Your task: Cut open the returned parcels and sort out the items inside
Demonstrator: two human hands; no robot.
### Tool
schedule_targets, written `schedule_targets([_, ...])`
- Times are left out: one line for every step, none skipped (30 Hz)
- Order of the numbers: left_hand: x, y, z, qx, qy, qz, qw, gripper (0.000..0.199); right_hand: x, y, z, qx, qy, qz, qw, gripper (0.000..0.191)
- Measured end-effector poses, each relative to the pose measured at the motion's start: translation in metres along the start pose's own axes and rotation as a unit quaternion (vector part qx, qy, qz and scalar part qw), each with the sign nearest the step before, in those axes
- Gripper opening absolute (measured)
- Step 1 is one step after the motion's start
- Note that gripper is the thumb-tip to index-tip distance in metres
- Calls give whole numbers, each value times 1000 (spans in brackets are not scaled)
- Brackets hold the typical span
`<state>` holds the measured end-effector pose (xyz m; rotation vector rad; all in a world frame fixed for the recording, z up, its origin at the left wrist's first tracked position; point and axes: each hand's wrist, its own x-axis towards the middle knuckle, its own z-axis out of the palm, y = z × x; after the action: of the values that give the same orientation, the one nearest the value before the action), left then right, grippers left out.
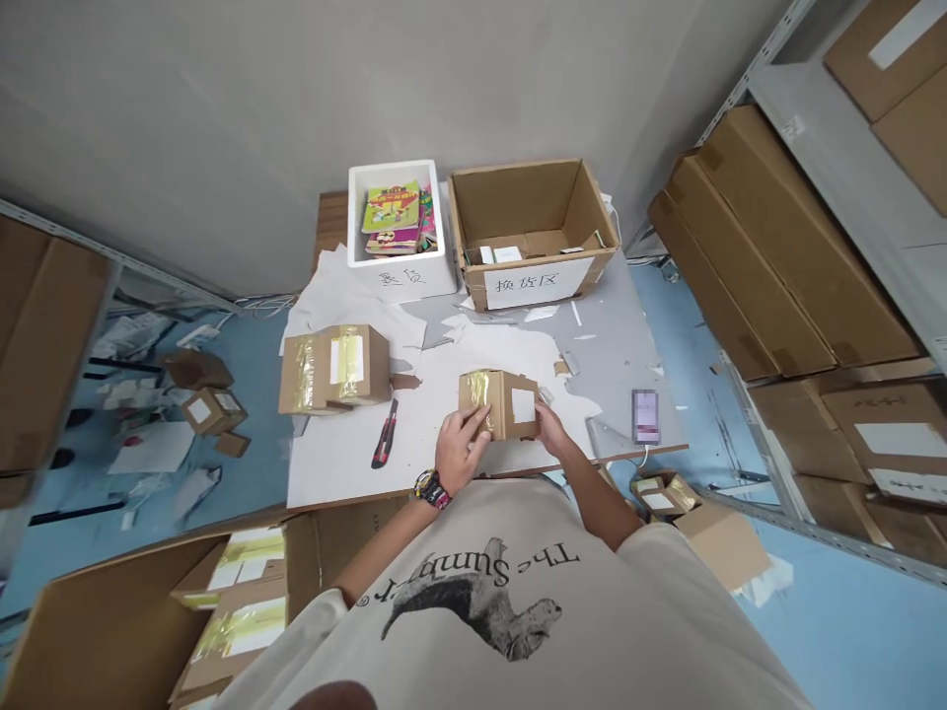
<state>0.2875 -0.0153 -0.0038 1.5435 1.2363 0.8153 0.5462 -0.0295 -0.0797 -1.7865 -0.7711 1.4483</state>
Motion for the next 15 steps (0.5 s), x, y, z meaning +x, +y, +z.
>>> schedule_targets([-2, 1, 3, 3, 0, 10, 1000, 58, 0, -2, 0, 11, -10, 20, 1000, 69])
schedule_targets([-3, -2, 5, 0, 17, -2, 1000, 60, -2, -5, 1, 17, -3, 30, 999, 70])
schedule_targets([-2, -8, 4, -15, 45, -36, 998, 63, -4, -8, 4, 11, 18, 21, 1000, 70])
schedule_targets([-1, -18, 1, -47, 79, -89, 992, 66, -8, -14, 8, -12, 48, -14, 999, 70])
schedule_targets([1, -29, -3, -94, 109, -153, 978, 71, -13, -20, 13, -48, 72, -66, 994, 69])
schedule_targets([3, -41, -9, -152, 131, -221, 954, 77, -19, -27, 20, -93, 81, -128, 984, 67])
schedule_targets([4, -53, -14, -213, 141, -282, 925, 83, -25, -34, 28, -141, 73, -190, 969, 64])
schedule_targets([4, -64, -20, -268, 143, -329, 894, 90, -32, -42, 35, -187, 51, -247, 949, 61])
schedule_targets([2, -74, -25, -314, 137, -364, 866, 95, -39, -49, 43, -225, 23, -294, 929, 57])
schedule_targets([0, -82, -28, -346, 129, -387, 845, 100, -45, -54, 51, -255, 1, -329, 909, 55])
schedule_targets([-3, -89, -31, -367, 120, -403, 830, 101, -51, -59, 57, -276, -16, -352, 894, 54])
schedule_targets([-6, -94, -32, -379, 114, -417, 818, 101, -55, -62, 62, -292, -25, -367, 883, 54])
schedule_targets([-9, -98, -32, -384, 110, -429, 810, 98, -59, -64, 65, -302, -29, -374, 876, 55])
schedule_targets([-12, -101, -31, -384, 109, -441, 804, 93, -61, -65, 66, -309, -33, -377, 873, 56])
schedule_targets([-15, -103, -30, -382, 110, -450, 800, 85, -63, -65, 65, -311, -38, -378, 871, 56])
